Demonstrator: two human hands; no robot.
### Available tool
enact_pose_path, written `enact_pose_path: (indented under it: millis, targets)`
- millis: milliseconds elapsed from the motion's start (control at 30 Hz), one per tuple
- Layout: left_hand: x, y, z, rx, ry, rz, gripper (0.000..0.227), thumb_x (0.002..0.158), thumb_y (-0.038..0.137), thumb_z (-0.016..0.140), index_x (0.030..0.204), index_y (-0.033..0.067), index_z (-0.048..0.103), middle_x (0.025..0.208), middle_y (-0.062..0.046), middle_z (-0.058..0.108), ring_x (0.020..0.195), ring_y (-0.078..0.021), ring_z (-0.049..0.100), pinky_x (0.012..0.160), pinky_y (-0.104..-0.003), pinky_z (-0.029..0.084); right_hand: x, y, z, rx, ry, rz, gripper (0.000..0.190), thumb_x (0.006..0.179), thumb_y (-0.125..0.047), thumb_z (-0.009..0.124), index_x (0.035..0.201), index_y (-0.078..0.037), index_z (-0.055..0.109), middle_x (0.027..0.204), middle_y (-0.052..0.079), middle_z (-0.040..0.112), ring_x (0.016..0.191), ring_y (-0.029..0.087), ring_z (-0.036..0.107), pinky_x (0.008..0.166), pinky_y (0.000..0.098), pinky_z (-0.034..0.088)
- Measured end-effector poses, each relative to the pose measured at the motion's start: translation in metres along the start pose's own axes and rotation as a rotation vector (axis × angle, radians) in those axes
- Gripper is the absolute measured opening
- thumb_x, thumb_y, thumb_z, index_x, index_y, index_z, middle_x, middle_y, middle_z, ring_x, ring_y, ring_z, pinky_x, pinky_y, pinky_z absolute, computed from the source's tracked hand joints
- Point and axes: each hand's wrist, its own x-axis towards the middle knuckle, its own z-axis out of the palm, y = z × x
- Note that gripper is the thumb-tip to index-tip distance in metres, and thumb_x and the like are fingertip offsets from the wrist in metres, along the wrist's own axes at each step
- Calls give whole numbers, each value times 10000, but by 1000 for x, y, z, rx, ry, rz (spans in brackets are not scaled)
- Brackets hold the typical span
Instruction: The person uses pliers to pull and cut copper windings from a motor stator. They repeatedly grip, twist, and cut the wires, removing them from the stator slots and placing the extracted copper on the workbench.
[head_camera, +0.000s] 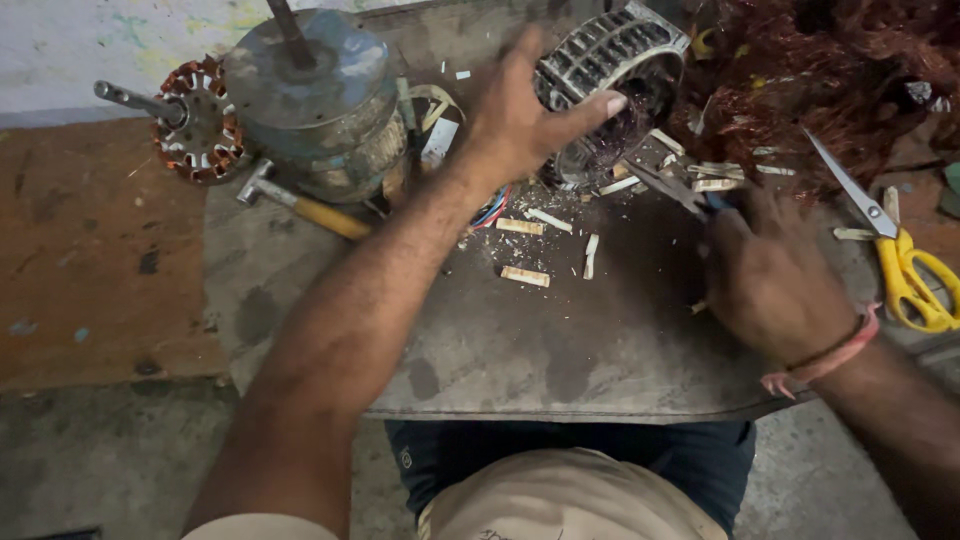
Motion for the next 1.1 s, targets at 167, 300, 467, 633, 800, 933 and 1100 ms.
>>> enact_pose_path:
  millis: [167,300,467,633,800,933,1100]
  targets:
    - [2,-5,3,92,-5,6,1378,750,832,739,1550,-169,232,1533,-391,401,1466,-440,436,1201,-519,398,11,-4,2,77,-146,70,325,939,-191,605,1179,24,653,1155,269,600,1049,442,581,875,577,459]
    - [2,-6,0,-49,-95,3,1323,697,900,660,1455,-145,370,1306,-312,640,1242,-368,673,1102,-471,505,22,-12,4,111,-286,227,336,976,-284,597,1111,13,681,1102,278,624,1007,458,620,832,588,511]
    - [3,-1,2,17,-24,97,1280,775,820,697,1457,-194,318,1214,-288,681,1217,-363,683,1062,-501,527,28,-16,3,84,-335,251,319,982,-290,590,1085,-6,692,1011,286,665,934,463,664,761,578,550]
    - [1,1,-3,40,-24,120,1195,805,770,724,1451,-176,383,1221,-271,699,1196,-348,708,1091,-488,533,30,-9,7,80,-285,109,302,982,-288,598,1076,-7,654,810,227,683,796,416,689,698,536,558]
    - [1,-2,-1,4,-7,97,1191,777,758,719,1435,-178,387,1215,-264,708,1142,-313,735,1024,-434,602,33,-1,12,81,-68,-125,332,969,-262,628,1053,58,658,774,239,664,730,416,664,660,535,527]
    - [2,-3,-3,63,49,289,1130,948,689,783,1476,-214,355,1299,-294,664,1240,-346,681,1086,-455,527,51,5,13,422,-524,360,311,959,-265,615,1024,18,728,793,272,706,733,426,714,728,522,545]
    - [0,3,-4,14,-28,190,963,862,697,721,1339,-107,490,1096,-168,761,1020,-245,788,957,-370,641,53,5,20,549,-429,318,321,930,-247,616,1092,15,705,808,252,714,728,403,719,717,530,555]
